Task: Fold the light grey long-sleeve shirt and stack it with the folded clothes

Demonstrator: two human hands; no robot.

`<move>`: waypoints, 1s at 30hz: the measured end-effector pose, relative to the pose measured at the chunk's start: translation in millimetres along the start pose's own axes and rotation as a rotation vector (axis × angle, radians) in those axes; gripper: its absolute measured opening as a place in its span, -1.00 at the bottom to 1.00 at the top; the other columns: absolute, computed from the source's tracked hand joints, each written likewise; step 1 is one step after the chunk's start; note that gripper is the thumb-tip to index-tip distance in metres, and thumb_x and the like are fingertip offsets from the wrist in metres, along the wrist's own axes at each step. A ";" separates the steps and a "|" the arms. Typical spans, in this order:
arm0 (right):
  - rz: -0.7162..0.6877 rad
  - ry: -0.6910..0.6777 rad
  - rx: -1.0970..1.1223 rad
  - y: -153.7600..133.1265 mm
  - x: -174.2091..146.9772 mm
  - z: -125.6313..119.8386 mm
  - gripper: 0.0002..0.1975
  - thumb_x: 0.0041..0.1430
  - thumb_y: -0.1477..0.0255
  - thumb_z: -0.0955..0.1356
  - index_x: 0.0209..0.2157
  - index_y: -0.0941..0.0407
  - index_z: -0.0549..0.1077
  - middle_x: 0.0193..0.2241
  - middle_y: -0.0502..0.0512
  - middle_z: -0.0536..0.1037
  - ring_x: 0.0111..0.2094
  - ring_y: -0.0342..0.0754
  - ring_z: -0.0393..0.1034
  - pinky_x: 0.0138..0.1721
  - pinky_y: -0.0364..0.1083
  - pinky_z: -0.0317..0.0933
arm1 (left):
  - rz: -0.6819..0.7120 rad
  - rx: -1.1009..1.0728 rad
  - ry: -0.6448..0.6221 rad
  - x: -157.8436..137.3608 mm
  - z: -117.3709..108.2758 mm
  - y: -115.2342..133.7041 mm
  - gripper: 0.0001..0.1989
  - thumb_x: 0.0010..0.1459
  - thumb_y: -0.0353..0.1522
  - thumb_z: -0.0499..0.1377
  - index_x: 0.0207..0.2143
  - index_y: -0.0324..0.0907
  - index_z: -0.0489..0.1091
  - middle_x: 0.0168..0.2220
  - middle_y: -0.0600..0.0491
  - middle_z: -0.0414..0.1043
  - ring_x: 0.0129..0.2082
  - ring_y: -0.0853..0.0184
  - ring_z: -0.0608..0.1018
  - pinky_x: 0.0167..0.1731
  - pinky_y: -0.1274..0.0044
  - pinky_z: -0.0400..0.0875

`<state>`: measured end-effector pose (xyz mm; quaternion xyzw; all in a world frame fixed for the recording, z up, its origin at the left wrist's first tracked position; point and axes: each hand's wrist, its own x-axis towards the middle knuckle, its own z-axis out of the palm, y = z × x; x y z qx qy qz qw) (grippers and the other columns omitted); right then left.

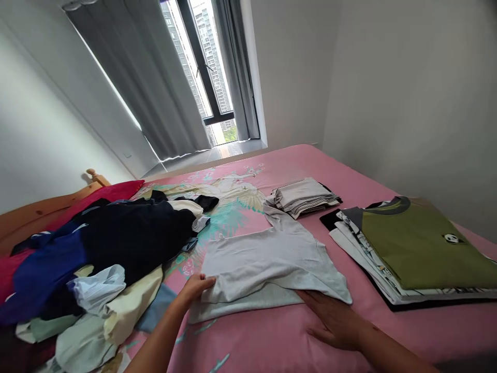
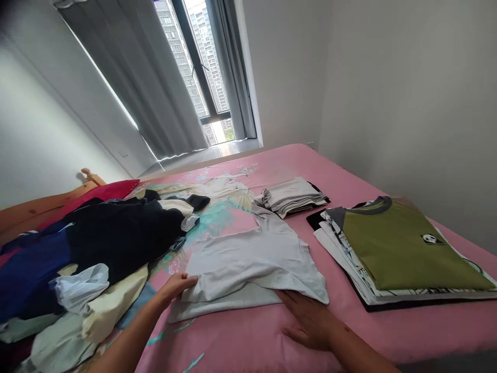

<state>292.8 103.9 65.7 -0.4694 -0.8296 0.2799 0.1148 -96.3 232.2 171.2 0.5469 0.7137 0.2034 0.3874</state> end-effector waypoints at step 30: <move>-0.057 0.146 -0.226 15.3 -2.4 21.7 -0.24 0.15 0.08 0.23 0.28 -0.01 -0.17 0.23 0.18 0.10 0.20 0.16 0.04 0.13 0.17 0.11 | 0.114 -0.097 0.190 -7.3 4.2 -85.4 -0.56 -0.13 -0.27 0.19 -0.14 -0.20 0.26 -0.41 0.11 0.38 -0.46 0.37 0.47 -0.41 0.52 0.36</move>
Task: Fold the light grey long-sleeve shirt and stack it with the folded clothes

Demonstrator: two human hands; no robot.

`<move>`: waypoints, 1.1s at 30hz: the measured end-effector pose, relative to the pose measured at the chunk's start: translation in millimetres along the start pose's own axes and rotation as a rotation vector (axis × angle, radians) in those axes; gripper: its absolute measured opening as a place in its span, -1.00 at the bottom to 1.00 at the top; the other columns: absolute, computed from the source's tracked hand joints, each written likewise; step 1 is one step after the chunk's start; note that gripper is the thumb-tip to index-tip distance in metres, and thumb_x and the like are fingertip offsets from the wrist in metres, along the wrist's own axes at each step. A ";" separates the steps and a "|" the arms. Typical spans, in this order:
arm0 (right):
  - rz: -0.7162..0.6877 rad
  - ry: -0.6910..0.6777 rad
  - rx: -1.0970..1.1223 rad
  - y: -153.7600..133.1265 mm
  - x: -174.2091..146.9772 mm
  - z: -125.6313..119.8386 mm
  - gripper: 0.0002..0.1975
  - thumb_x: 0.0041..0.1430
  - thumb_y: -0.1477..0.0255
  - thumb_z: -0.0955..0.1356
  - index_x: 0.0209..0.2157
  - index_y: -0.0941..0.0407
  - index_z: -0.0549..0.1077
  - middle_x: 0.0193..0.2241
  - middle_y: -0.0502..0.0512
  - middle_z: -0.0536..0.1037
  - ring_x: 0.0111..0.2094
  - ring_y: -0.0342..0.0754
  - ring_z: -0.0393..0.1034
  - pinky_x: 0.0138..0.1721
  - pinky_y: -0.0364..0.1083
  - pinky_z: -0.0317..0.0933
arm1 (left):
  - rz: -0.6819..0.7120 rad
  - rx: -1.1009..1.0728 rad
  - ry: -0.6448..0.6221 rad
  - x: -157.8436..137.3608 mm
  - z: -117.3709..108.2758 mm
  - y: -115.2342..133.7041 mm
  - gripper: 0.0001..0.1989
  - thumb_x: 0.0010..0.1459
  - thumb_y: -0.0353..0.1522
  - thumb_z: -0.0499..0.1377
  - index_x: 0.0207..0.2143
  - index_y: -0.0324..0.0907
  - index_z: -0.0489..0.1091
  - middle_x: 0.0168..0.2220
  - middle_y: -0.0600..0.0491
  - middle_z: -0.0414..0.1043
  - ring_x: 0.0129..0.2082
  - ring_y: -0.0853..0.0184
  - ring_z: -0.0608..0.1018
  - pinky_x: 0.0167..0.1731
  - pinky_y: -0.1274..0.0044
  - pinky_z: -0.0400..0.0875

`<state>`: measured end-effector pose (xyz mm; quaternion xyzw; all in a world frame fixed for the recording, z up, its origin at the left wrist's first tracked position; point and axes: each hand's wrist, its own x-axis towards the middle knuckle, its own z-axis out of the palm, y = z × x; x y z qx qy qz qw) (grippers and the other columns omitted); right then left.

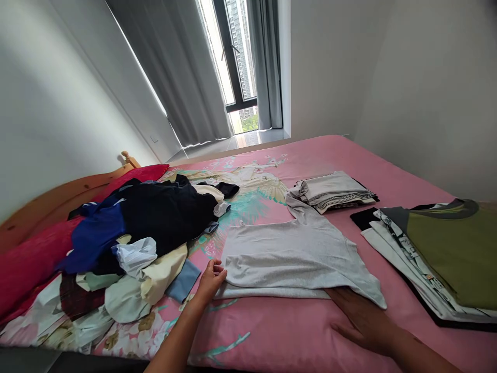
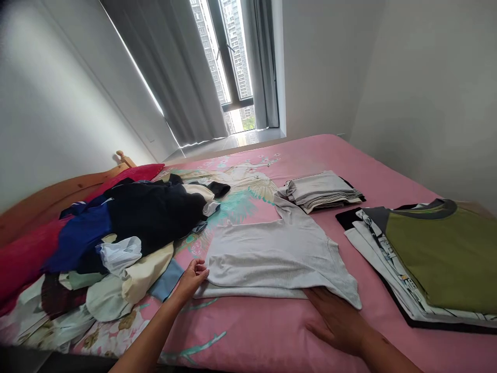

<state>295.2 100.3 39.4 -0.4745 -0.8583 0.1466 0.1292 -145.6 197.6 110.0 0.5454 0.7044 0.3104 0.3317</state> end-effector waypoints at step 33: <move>0.042 0.276 0.128 -19.5 7.3 -15.7 -0.69 0.25 0.38 0.17 0.01 0.04 0.31 -0.12 0.11 0.49 -0.10 -0.01 0.37 -0.09 0.01 0.28 | 0.728 0.472 -0.154 -58.9 44.5 21.3 -0.70 0.19 -0.42 -0.05 -0.17 -0.07 0.44 -0.08 -0.04 0.44 -0.06 0.25 0.47 -0.05 0.35 0.39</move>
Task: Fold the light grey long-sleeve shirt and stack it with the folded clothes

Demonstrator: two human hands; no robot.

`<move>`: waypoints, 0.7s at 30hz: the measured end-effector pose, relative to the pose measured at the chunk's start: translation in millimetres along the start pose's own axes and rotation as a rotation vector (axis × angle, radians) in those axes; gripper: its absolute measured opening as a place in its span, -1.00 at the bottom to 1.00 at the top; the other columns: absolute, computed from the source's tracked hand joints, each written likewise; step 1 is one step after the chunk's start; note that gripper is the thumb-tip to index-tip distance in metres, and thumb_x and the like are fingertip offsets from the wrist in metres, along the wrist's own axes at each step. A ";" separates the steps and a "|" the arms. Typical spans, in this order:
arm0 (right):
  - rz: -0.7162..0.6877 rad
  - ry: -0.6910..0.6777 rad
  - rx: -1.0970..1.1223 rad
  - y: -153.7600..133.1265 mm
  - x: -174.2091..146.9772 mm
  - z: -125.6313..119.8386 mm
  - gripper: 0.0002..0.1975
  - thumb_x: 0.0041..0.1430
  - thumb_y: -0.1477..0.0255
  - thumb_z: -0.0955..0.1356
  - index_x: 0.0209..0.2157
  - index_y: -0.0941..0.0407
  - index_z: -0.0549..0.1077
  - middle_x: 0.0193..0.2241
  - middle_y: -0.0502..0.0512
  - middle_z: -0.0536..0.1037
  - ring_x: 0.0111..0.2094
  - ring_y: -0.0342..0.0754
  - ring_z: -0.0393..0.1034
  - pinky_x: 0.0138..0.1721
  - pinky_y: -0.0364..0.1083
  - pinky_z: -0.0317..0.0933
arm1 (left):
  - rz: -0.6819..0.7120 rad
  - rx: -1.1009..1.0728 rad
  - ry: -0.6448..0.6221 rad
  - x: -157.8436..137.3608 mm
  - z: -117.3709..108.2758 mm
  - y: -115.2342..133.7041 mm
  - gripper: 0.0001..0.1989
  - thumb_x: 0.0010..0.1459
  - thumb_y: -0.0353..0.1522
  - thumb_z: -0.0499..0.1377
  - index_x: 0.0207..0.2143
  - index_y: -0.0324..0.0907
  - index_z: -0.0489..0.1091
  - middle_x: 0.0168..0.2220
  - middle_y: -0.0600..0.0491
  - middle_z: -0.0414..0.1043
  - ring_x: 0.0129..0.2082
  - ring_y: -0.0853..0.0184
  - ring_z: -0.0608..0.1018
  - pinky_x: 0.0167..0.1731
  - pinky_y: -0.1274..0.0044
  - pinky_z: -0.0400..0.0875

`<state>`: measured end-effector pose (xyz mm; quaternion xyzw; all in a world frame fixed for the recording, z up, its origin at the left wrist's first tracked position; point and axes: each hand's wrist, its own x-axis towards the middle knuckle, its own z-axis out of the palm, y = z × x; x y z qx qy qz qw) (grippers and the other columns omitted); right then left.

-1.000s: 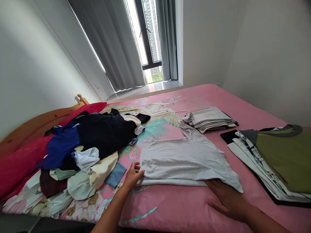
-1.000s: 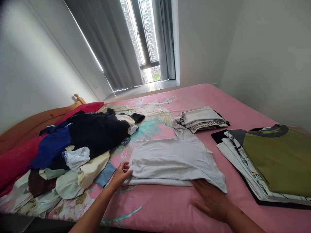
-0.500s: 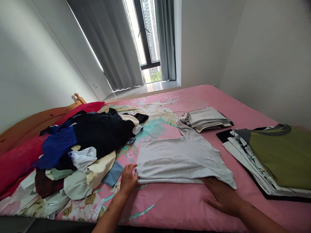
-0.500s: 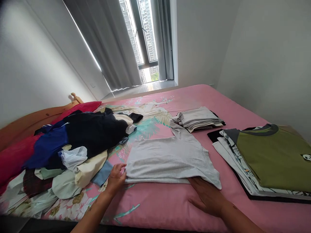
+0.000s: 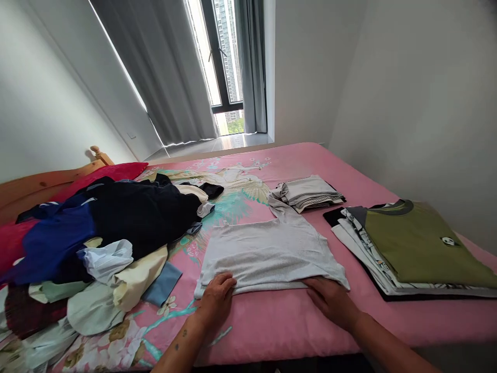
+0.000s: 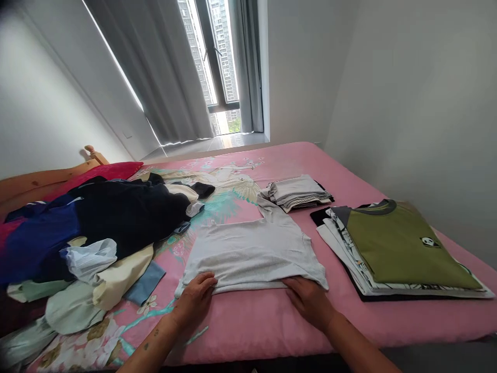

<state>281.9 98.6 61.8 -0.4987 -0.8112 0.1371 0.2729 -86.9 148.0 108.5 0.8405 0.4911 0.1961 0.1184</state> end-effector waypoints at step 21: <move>0.074 0.208 -0.462 -3.2 -1.6 -20.6 -0.64 0.08 0.55 0.21 -0.06 0.08 0.37 0.06 0.09 0.35 0.17 0.08 0.04 0.21 0.23 -0.27 | -0.006 -0.016 0.008 44.7 -1.0 20.4 -0.74 0.20 -0.28 -0.01 -0.18 -0.11 0.43 -0.14 -0.04 0.43 -0.10 0.25 0.45 -0.07 0.40 0.36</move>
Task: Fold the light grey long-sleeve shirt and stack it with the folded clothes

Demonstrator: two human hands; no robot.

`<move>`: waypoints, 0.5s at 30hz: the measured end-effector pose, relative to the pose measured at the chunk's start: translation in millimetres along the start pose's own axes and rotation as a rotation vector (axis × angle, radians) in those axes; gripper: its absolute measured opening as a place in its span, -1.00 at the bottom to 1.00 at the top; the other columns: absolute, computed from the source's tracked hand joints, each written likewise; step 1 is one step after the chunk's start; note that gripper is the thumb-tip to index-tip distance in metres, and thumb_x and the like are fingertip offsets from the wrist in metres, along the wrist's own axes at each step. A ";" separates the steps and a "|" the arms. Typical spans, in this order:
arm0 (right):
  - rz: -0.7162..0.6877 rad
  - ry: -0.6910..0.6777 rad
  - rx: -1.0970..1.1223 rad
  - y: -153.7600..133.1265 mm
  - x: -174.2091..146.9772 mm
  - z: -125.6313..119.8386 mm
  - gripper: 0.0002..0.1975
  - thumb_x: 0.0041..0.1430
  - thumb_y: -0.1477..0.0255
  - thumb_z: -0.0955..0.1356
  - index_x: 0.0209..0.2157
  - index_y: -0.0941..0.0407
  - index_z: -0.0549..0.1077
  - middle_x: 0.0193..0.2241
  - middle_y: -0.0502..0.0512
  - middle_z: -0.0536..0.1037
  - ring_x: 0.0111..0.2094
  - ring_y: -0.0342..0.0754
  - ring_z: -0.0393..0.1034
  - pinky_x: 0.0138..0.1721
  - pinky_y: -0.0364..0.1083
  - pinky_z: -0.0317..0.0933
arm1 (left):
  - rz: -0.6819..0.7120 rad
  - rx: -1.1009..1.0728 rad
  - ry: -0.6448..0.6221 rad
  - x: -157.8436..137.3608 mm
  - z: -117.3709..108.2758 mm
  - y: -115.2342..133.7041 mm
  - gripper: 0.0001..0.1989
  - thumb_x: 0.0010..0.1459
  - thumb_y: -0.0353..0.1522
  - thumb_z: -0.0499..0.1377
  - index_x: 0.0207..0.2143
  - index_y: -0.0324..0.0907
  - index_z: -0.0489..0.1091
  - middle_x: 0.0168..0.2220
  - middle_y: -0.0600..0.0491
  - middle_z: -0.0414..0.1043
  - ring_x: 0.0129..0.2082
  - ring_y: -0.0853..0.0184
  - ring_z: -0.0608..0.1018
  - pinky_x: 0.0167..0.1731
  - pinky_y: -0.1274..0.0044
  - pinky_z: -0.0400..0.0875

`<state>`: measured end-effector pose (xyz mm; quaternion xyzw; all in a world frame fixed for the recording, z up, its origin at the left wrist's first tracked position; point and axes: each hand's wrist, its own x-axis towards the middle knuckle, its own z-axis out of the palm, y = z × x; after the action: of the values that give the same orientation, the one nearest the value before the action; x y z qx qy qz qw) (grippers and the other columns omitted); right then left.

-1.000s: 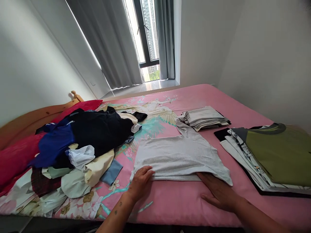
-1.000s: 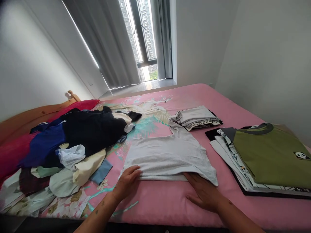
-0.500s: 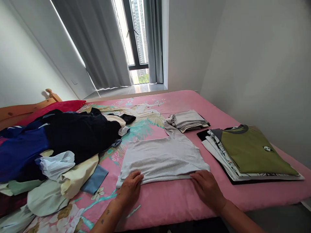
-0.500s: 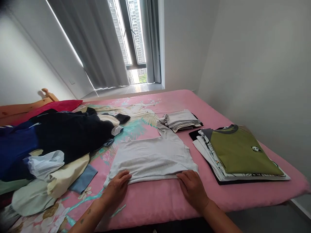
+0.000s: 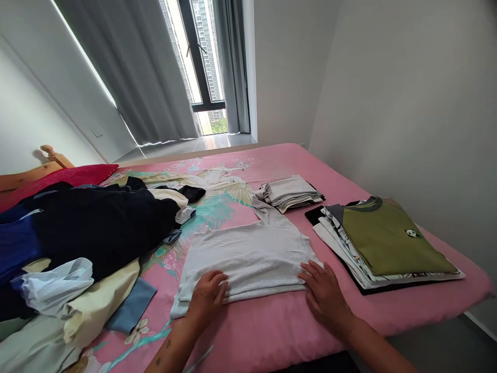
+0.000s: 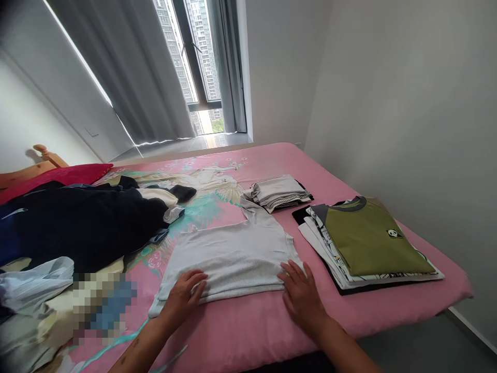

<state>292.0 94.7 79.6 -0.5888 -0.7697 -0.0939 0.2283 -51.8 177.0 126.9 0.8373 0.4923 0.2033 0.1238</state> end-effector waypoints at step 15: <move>-0.040 -0.074 -0.183 -19.6 -26.0 30.4 -0.46 0.20 0.31 0.20 0.20 0.16 0.12 0.20 0.11 0.18 0.25 0.07 -0.12 0.23 0.20 -0.52 | -0.080 0.048 -0.335 152.2 83.2 63.8 -0.80 0.10 -0.32 0.03 -0.44 -0.12 0.43 -0.41 0.07 0.50 -0.34 0.27 0.50 -0.19 0.31 0.26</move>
<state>271.4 79.2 43.3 -0.5948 -0.7774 -0.1463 0.1430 101.9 278.6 112.4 0.8419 0.5024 0.0440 0.1921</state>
